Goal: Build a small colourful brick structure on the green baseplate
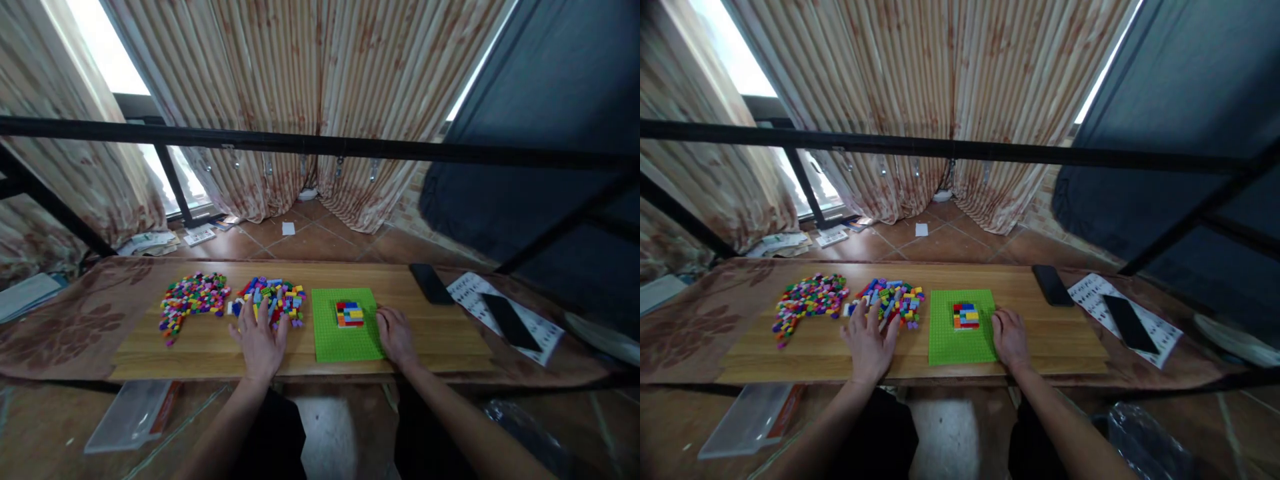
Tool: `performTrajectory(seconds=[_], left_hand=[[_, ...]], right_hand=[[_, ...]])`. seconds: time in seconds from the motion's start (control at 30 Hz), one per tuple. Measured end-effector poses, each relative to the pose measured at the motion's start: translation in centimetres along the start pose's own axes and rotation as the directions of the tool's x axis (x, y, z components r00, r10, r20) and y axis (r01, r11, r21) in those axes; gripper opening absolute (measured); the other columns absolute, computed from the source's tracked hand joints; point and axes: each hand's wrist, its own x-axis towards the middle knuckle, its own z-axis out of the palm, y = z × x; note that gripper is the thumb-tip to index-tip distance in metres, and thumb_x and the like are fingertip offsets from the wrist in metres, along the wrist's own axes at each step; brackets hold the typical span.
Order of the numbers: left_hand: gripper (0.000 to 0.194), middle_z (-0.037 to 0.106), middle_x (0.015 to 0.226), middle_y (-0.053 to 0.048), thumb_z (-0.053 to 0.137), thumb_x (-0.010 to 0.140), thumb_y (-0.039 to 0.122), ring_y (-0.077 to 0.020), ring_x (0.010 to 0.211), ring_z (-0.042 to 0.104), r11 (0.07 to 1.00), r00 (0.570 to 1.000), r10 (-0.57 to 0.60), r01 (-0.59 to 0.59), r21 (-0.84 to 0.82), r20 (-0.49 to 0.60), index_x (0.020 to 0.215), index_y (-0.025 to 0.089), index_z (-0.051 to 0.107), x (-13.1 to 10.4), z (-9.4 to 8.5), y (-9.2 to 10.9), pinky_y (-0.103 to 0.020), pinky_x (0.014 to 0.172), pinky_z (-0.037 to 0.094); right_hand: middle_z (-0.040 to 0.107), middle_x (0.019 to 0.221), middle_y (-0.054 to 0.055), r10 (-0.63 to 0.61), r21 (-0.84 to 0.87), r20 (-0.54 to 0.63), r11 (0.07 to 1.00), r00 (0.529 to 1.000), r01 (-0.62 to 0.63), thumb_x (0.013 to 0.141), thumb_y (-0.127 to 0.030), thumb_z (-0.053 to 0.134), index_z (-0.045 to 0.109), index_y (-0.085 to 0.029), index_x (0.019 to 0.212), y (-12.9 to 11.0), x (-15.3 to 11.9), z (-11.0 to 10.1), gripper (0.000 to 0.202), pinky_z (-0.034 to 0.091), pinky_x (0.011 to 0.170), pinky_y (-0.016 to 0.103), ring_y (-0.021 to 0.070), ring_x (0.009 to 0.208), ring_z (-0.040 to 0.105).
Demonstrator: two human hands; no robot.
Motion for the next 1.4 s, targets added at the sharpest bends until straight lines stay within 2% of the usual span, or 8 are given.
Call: performTrajectory(seconds=[0.1, 0.2, 0.33, 0.43, 0.57, 0.77, 1.0, 1.4], left_hand=[[0.047, 0.042, 0.142, -0.015, 0.052, 0.086, 0.038, -0.0316, 0.131, 0.038, 0.979, 0.989, 0.131, -0.119, -0.163, 0.066, 0.13, 0.021, 0.049, -0.5, -0.5, 2.2, -0.055, 0.107, 0.029], [0.043, 0.052, 0.134, -0.012, 0.052, 0.086, 0.032, -0.0255, 0.126, 0.046, 0.908, 0.952, 0.253, -0.173, -0.382, 0.169, 0.127, 0.019, 0.051, -0.5, 0.5, 5.2, -0.044, 0.105, 0.038], [0.04, 0.062, 0.12, -0.012, 0.053, 0.083, 0.025, -0.0235, 0.116, 0.056, 0.854, 0.915, 0.233, -0.03, -0.52, 0.33, 0.122, 0.014, 0.054, 0.8, 3.6, 9.0, -0.042, 0.102, 0.044], [0.04, 0.063, 0.12, -0.012, 0.055, 0.082, 0.024, -0.0234, 0.115, 0.058, 0.831, 0.871, 0.221, 0.067, -0.553, 0.438, 0.121, 0.014, 0.057, 2.1, 6.1, 10.4, -0.041, 0.102, 0.044], [0.034, 0.066, 0.117, -0.01, 0.055, 0.082, 0.022, -0.0209, 0.109, 0.061, 0.767, 0.797, 0.238, 0.196, -0.611, 0.555, 0.114, 0.014, 0.061, 3.3, 8.1, 10.6, -0.037, 0.1, 0.046], [0.028, 0.069, 0.11, -0.006, 0.058, 0.079, 0.019, -0.019, 0.104, 0.063, 0.721, 0.778, 0.257, 0.242, -0.65, 0.574, 0.105, 0.016, 0.065, 3.7, 8.5, 10.4, -0.034, 0.097, 0.048], [0.031, 0.07, 0.108, -0.006, 0.061, 0.076, 0.017, -0.0187, 0.1, 0.064, 0.694, 0.746, 0.309, 0.248, -0.676, 0.59, 0.107, 0.016, 0.064, 3.4, 8.7, 10.5, -0.034, 0.093, 0.05], [0.029, 0.07, 0.101, -0.003, 0.06, 0.073, 0.01, -0.0165, 0.093, 0.066, 0.68, 0.724, 0.301, 0.293, -0.672, 0.621, 0.101, 0.018, 0.066, 3.3, 9.2, 11.0, -0.031, 0.089, 0.052]], right_hand=[[0.063, 0.103, 0.013, 0.0, -0.004, 0.008, 1.0, 1.0, 0.0, 0.094, -0.038, 0.033, 0.065, -0.015, 0.097, -0.3, 0.1, -0.2, 0.039, 0.042, 0.093, 0.042, 0.0237, 0.102, 0.053], [0.064, 0.103, 0.013, -0.001, 0.013, 0.011, 1.0, 1.0, 0.001, 0.095, -0.037, 0.032, 0.065, -0.015, 0.098, -0.2, 0.1, -0.2, 0.04, 0.043, 0.092, 0.042, 0.0236, 0.101, 0.054], [0.064, 0.104, 0.013, 0.07, 0.154, 0.021, 0.986, 0.997, -0.072, 0.092, -0.039, 0.038, 0.066, -0.017, 0.096, 0.3, 0.1, -0.4, 0.036, 0.043, 0.093, 0.043, 0.0241, 0.102, 0.056], [0.067, 0.1, 0.012, 0.204, 0.295, 0.069, 0.931, 0.977, -0.215, 0.088, -0.041, 0.045, 0.066, -0.017, 0.095, 0.0, 1.4, -1.0, 0.033, 0.045, 0.089, 0.042, 0.0239, 0.096, 0.059], [0.07, 0.094, 0.008, 0.266, 0.429, 0.264, 0.829, 0.927, -0.36, 0.084, -0.042, 0.052, 0.066, -0.018, 0.099, -1.6, 4.6, -1.7, 0.031, 0.048, 0.077, 0.036, 0.0201, 0.082, 0.062], [0.066, 0.076, 0.002, 0.33, 0.522, 0.484, 0.634, 0.811, -0.57, 0.076, -0.045, 0.062, 0.066, -0.017, 0.099, -2.8, 6.5, -1.7, 0.037, 0.042, 0.053, 0.026, 0.0122, 0.058, 0.054], [0.068, 0.09, 0.004, 0.249, 0.512, 0.655, 0.548, 0.714, -0.661, 0.068, -0.036, 0.07, 0.065, -0.018, 0.1, -2.3, 6.0, -0.8, 0.038, 0.043, 0.055, 0.024, 0.013, 0.069, 0.058], [0.068, 0.086, 0.003, 0.187, 0.53, 0.671, 0.556, 0.718, -0.64, 0.07, -0.032, 0.069, 0.066, -0.018, 0.097, -1.8, 6.2, -0.6, 0.031, 0.05, 0.055, 0.026, 0.0127, 0.064, 0.059]])
